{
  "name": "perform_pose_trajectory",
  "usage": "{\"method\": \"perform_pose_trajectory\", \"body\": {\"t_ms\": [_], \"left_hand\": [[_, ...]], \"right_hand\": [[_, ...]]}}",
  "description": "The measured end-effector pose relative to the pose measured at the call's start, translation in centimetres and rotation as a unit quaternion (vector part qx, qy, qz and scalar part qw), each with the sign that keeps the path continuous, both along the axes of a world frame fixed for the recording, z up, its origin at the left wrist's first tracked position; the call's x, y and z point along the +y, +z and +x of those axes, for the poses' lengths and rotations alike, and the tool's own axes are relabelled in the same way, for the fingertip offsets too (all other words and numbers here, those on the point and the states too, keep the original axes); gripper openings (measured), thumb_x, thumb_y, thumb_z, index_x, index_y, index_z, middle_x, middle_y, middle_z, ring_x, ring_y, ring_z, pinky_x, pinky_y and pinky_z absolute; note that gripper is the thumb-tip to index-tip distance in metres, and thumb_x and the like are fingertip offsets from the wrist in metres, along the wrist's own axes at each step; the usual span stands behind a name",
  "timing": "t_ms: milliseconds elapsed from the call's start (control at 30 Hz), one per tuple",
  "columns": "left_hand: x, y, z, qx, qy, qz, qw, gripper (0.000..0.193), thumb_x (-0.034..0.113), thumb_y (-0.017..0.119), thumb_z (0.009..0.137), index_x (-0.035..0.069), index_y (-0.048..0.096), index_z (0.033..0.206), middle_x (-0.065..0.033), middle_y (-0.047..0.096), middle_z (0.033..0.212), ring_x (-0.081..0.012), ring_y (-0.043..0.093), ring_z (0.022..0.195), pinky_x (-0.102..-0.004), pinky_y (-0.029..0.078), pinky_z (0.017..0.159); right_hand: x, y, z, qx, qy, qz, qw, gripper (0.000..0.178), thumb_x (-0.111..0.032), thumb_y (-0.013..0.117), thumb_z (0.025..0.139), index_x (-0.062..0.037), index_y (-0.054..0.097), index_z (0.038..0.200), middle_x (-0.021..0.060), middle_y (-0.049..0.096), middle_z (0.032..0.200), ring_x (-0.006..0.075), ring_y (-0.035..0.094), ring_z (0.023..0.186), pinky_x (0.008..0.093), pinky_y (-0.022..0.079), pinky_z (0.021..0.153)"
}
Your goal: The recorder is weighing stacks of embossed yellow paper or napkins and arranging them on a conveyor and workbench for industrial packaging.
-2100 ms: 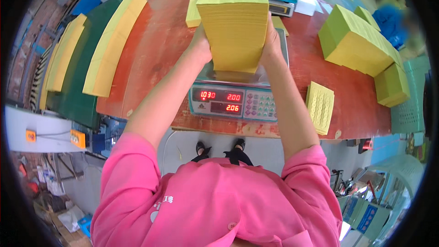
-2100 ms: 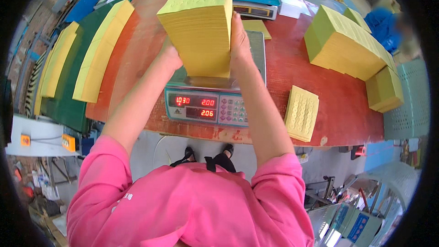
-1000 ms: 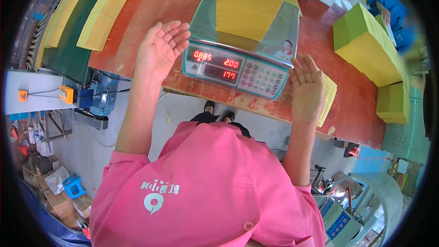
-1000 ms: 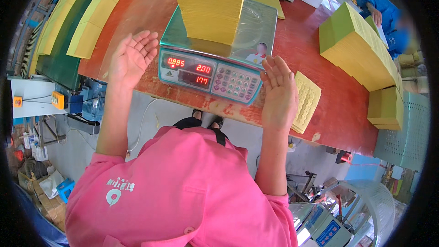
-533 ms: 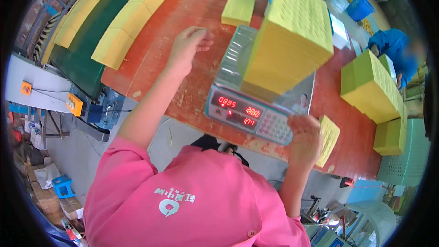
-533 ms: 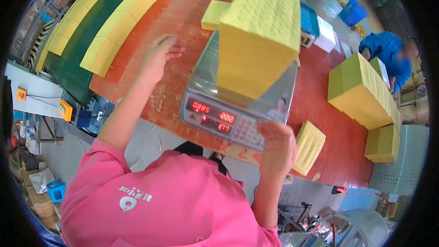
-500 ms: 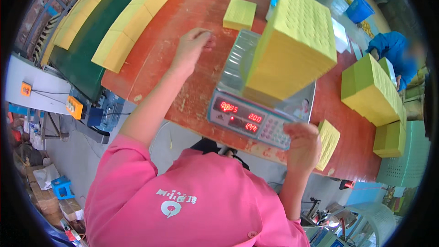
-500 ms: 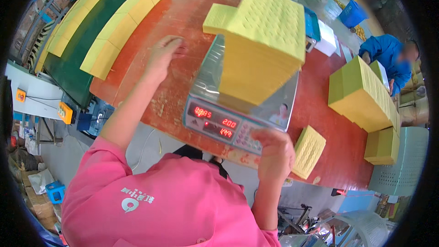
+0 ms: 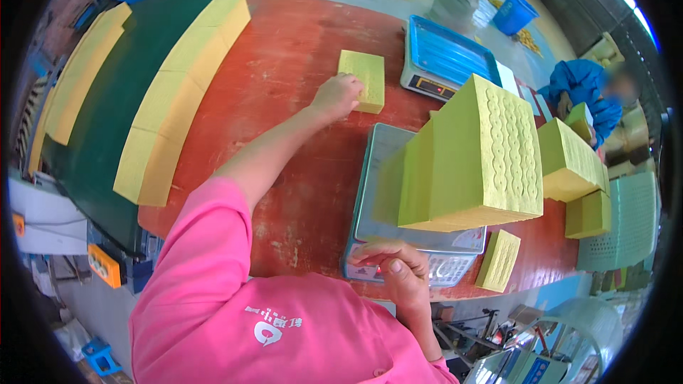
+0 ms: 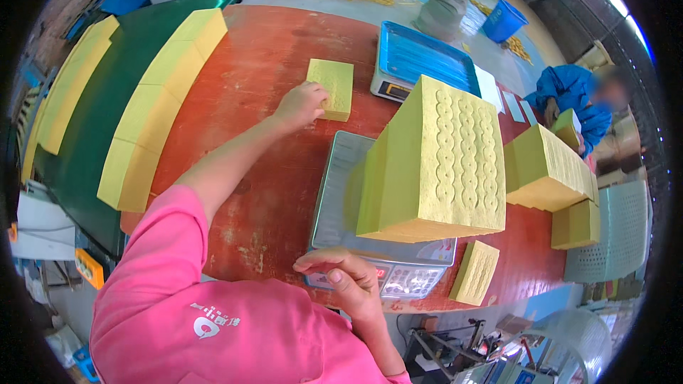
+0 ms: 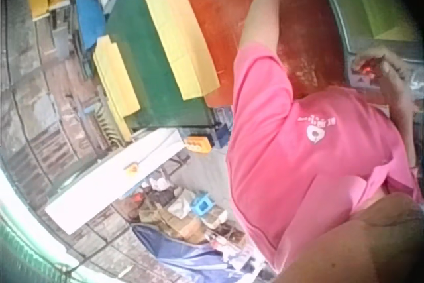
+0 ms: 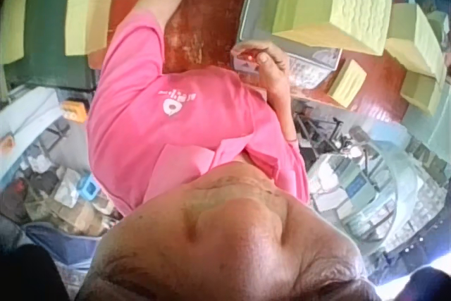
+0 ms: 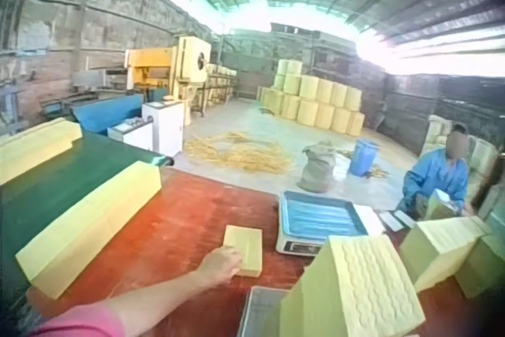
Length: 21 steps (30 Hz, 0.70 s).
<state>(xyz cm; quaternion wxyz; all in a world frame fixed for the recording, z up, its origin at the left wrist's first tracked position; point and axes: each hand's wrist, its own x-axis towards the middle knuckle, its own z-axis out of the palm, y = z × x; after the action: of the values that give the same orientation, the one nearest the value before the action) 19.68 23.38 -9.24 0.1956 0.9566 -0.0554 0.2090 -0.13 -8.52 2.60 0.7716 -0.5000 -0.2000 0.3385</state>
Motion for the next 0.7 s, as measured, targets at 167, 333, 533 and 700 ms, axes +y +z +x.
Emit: {"method": "perform_pose_trajectory", "body": {"t_ms": [167,333,533,700], "left_hand": [[1.2,0.0,0.8,-0.012,-0.031,-0.007,0.999,0.025,0.018,0.075,0.074,0.008,0.065,0.094,-0.0086,0.062,0.098,-0.0291,0.059,0.099,-0.0402,0.050,0.087],[1.3,0.2,1.0,-0.009,-0.040,0.012,0.999,0.022,0.019,0.075,0.075,0.008,0.065,0.092,-0.0080,0.062,0.097,-0.0287,0.059,0.098,-0.0403,0.050,0.085],[1.7,-0.2,1.0,-0.031,-0.048,0.017,0.998,0.014,0.018,0.070,0.078,0.009,0.065,0.089,-0.0075,0.062,0.092,-0.0287,0.060,0.093,-0.0410,0.051,0.080],[1.0,-0.3,1.3,-0.058,-0.048,0.021,0.997,0.006,0.013,0.065,0.079,0.010,0.065,0.084,-0.0076,0.062,0.087,-0.0295,0.061,0.087,-0.0421,0.051,0.076]], "right_hand": [[1.1,-0.4,-0.6,0.027,-0.029,-0.029,0.999,0.038,-0.030,0.057,0.097,0.0024,0.065,0.115,0.0143,0.068,0.110,0.0206,0.064,0.104,0.0346,0.054,0.086],[1.4,-1.0,-0.8,0.032,-0.031,-0.054,0.998,0.034,-0.029,0.058,0.097,-0.0015,0.064,0.115,0.0101,0.067,0.111,0.0186,0.063,0.105,0.0340,0.057,0.080],[1.5,-0.3,-1.5,0.085,-0.043,-0.085,0.992,0.031,-0.028,0.058,0.097,-0.0032,0.065,0.115,0.0093,0.067,0.111,0.0178,0.063,0.105,0.0322,0.057,0.076],[1.6,-1.2,-1.4,0.058,-0.051,-0.058,0.995,0.030,-0.023,0.057,0.097,0.0001,0.064,0.114,0.0114,0.068,0.109,0.0190,0.064,0.102,0.0331,0.054,0.083]]}}
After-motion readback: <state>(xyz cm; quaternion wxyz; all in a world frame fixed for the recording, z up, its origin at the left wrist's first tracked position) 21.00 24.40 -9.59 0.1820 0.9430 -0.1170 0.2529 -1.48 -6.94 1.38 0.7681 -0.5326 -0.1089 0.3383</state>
